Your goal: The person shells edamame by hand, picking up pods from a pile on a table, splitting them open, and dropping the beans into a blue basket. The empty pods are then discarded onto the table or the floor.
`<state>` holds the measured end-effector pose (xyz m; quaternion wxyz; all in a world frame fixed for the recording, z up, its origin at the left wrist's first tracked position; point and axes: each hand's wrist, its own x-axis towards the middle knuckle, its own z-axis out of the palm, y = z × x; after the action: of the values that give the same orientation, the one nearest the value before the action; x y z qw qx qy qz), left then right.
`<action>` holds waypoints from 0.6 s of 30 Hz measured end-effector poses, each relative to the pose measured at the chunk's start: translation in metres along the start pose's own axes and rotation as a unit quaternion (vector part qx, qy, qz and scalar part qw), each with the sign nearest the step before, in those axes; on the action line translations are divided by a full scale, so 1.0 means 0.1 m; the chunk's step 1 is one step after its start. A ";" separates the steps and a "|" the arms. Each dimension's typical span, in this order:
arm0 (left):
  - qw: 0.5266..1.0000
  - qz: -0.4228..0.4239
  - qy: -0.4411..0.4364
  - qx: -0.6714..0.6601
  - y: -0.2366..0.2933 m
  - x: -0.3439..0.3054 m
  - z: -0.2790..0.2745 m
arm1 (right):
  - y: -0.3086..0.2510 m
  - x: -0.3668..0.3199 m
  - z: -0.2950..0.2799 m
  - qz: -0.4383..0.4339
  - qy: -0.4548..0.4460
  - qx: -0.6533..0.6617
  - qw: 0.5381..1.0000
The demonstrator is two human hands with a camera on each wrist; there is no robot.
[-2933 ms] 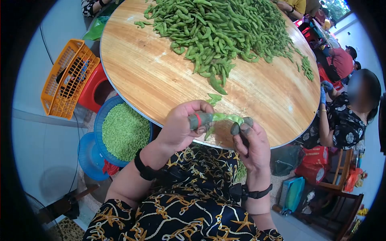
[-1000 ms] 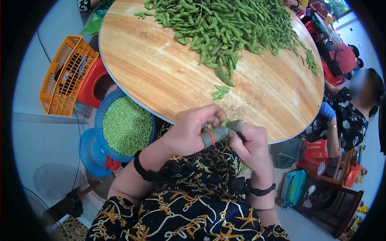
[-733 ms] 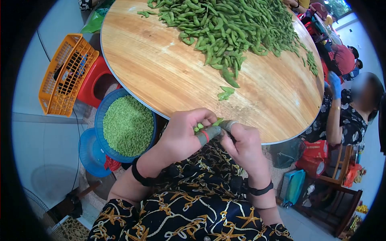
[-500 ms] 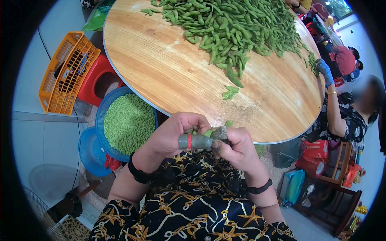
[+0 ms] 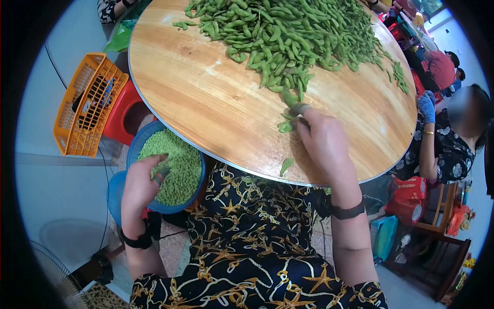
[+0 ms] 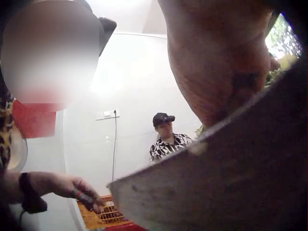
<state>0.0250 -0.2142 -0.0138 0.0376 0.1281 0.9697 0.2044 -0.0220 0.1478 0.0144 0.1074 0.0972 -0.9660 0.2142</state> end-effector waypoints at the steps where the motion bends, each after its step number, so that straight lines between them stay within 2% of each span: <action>1: 1.000 0.001 -0.001 -0.001 0.15 0.03 -0.07 | 0.00 -0.02 -0.01 0.001 -0.015 -0.009 1.000; 2: 0.988 -0.033 0.023 -0.147 0.34 0.08 -0.13 | 0.01 -0.04 -0.01 0.001 -0.032 -0.019 0.999; 3: 0.954 -0.066 0.048 -0.289 0.52 0.15 -0.14 | 0.01 -0.06 -0.02 0.001 -0.032 -0.019 0.999; 5: 0.947 0.089 0.109 -0.288 0.84 0.28 0.01 | 0.02 -0.09 -0.07 0.005 -0.057 0.004 0.998; 7: 0.952 0.230 0.118 -0.164 1.29 0.53 0.14 | -0.04 -0.14 -0.11 0.014 -0.056 0.014 0.998; 8: 0.944 0.290 0.033 -0.157 1.38 0.60 0.25 | -0.06 -0.17 -0.14 0.023 -0.057 0.022 0.998; 9: 0.894 0.389 0.017 -0.220 1.46 0.71 0.37 | -0.03 -0.21 -0.13 0.020 -0.055 0.020 0.998; 10: 0.894 0.391 0.018 -0.219 1.52 0.72 0.41 | 0.03 -0.26 -0.08 0.044 -0.024 0.065 0.997; 12: 0.920 0.251 -0.067 -0.295 1.67 0.70 0.42 | 0.11 -0.36 -0.04 0.072 0.009 0.112 0.991; 13: 0.925 0.225 0.004 -0.305 1.72 0.75 0.50 | 0.14 -0.39 -0.05 0.090 0.046 0.172 0.980; 14: 0.925 0.229 0.005 -0.302 1.77 0.78 0.57 | 0.17 -0.41 -0.06 0.107 0.085 0.230 0.963; 15: 0.896 0.160 0.017 -0.413 1.82 0.81 0.63 | 0.20 -0.45 -0.07 0.126 0.082 0.286 0.946; 16: 0.851 0.091 0.031 -0.517 1.87 0.84 0.65 | 0.18 -0.48 -0.12 0.120 0.090 0.285 0.947; 17: 0.811 0.066 -0.017 -0.582 1.94 0.84 0.61 | 0.12 -0.51 -0.19 0.187 0.043 0.380 0.905; 18: 0.839 0.041 -0.052 -0.540 1.94 0.81 0.61 | 0.07 -0.53 -0.24 0.247 -0.003 0.468 0.848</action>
<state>-0.0006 0.0021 0.0080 0.1426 0.1371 0.6958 0.6905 0.0316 0.1719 0.0201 -0.0101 -0.1052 -0.7435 0.6603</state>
